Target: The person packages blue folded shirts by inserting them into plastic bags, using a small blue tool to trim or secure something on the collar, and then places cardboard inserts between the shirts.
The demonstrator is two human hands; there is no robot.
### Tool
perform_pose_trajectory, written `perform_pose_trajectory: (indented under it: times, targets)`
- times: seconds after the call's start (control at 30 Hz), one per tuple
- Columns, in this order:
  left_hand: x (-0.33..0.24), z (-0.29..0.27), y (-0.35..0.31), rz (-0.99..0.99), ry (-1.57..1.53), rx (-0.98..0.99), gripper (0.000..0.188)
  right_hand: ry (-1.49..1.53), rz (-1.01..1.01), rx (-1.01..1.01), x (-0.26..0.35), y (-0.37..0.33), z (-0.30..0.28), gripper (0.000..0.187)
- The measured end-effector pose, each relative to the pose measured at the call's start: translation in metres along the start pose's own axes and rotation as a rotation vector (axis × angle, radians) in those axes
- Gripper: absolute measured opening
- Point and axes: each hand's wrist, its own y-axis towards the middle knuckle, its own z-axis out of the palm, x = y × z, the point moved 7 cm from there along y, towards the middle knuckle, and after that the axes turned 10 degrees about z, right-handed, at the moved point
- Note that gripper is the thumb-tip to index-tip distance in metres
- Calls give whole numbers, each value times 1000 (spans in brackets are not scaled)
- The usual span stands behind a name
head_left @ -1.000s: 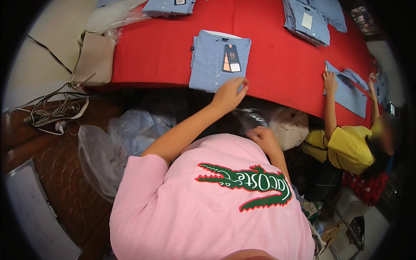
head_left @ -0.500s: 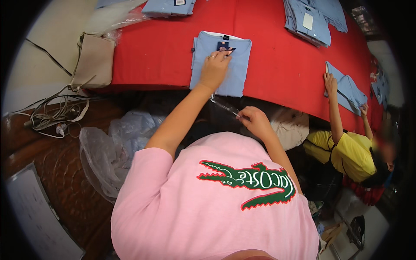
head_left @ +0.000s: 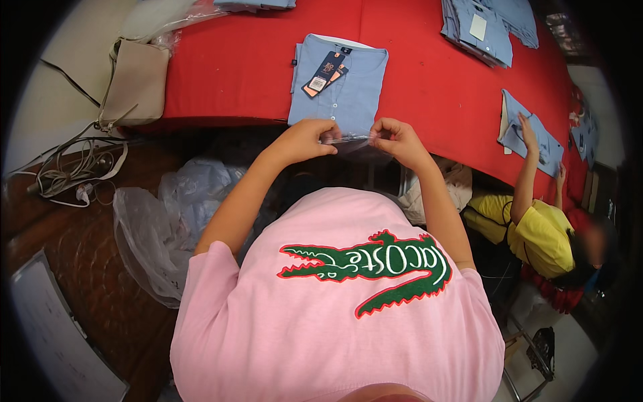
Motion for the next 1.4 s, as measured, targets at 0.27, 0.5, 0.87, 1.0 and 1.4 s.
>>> perform_pose_trajectory:
  times: [0.27,0.5,0.87,1.0,1.4]
  targets:
    - [53,17,-33,-146,-744,-109,16,332,121,186,-26,5,2,17]
    - [83,12,-33,-170,-647,-143,13,494,134,361,-34,-8,11,20]
    - [65,33,-22,-129,-1123,-273,19,1187,-61,206,-50,-11,8,32]
    - [69,42,-26,-114,-1280,-416,19,1198,5,311,-59,-13,14,31]
    - [17,52,-27,-249,-1499,-359,34,1252,59,-122,-74,-22,13,24]
